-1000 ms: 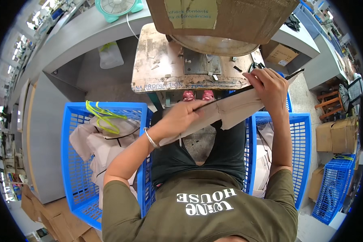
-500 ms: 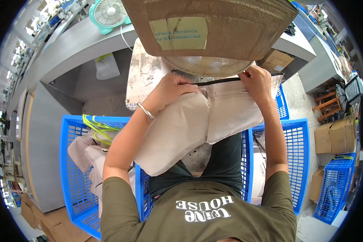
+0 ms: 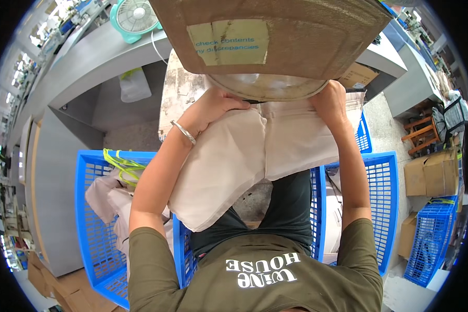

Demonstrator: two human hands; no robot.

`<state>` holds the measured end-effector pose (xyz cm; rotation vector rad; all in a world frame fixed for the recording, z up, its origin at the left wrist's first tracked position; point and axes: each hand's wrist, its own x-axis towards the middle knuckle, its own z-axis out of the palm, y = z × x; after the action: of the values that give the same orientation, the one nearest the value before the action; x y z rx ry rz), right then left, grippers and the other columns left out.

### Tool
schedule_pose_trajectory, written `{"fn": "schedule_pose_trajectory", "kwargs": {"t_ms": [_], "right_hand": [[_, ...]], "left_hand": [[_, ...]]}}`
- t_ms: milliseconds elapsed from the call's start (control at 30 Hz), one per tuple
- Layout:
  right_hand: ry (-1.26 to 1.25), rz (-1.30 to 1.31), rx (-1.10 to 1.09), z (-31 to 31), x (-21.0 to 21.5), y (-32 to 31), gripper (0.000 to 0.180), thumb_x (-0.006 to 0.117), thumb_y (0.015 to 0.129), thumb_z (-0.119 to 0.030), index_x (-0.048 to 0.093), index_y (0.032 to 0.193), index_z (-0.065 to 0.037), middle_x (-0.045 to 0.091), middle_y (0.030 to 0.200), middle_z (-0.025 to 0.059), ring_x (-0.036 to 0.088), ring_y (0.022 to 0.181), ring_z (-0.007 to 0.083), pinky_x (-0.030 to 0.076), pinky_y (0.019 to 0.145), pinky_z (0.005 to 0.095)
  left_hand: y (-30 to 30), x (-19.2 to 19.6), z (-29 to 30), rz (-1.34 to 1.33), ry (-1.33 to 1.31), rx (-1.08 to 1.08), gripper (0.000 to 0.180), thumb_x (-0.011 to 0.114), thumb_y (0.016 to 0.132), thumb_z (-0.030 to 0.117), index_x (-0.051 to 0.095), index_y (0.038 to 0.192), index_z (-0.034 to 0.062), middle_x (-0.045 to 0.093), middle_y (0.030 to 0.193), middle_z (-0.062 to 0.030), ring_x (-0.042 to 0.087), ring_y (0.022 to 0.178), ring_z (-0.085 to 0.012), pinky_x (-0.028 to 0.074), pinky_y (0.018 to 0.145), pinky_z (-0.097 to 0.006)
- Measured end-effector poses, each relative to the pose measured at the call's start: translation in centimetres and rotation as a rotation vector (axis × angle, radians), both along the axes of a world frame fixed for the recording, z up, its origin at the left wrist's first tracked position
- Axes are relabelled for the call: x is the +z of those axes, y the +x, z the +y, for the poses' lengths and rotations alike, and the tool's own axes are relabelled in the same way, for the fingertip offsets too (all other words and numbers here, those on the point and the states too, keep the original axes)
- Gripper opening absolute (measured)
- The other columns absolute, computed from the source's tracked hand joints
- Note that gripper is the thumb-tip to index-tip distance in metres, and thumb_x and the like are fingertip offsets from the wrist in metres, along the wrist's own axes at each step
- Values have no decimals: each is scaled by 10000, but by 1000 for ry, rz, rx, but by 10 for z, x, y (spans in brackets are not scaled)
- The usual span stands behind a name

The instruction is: Assembling and aligning fabric components of garments at a factory workstation.

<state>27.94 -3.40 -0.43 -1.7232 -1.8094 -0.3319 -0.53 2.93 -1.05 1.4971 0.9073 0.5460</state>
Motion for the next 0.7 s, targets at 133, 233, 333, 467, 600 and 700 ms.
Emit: {"fn": "schedule_pose_trajectory", "kwargs": {"t_ms": [133,233,333,467,600,700], "right_hand": [[27,-27,-29,1,1,3,188,698,710,-174,666,709,11,633,698,186,645,669,350,508,624,413],[66,-30,-7,-4,9,-1,166,702,716,-167,684,754,-6,642,706,179,647,667,349,509,625,410],[50,32,-55,-9,19,9,164,711,759,-189,699,817,-35,654,717,165,653,664,334,508,619,405],[-86,53,-140,-44,47,30,251,720,835,-338,700,854,-89,648,664,91,635,596,244,477,576,351],[-200,-226,-395,-111,37,79,281,676,853,-404,680,837,-124,665,703,109,647,670,311,471,595,413],[-256,-453,-561,-163,25,129,214,674,859,-311,668,880,-98,692,891,95,656,777,309,486,649,428]], "left_hand": [[4,16,-8,-135,-11,32,212,705,822,83,708,981,-57,711,892,-108,654,793,-143,521,721,-252],[1,13,-5,-77,39,23,213,693,836,77,702,1002,-56,711,913,-110,661,809,-144,527,719,-255],[-8,14,2,-119,58,72,209,697,843,103,708,985,-50,712,899,-97,662,813,-130,527,708,-254],[-52,12,6,46,-100,70,231,702,852,180,716,931,-36,704,833,-51,634,766,-92,504,658,-257],[-52,18,-34,256,150,-190,237,675,884,216,683,878,-21,564,684,40,443,640,-45,380,564,-240],[-24,11,-51,192,366,-223,274,672,870,258,667,890,-15,575,664,-23,454,626,-85,408,585,-272]]}}
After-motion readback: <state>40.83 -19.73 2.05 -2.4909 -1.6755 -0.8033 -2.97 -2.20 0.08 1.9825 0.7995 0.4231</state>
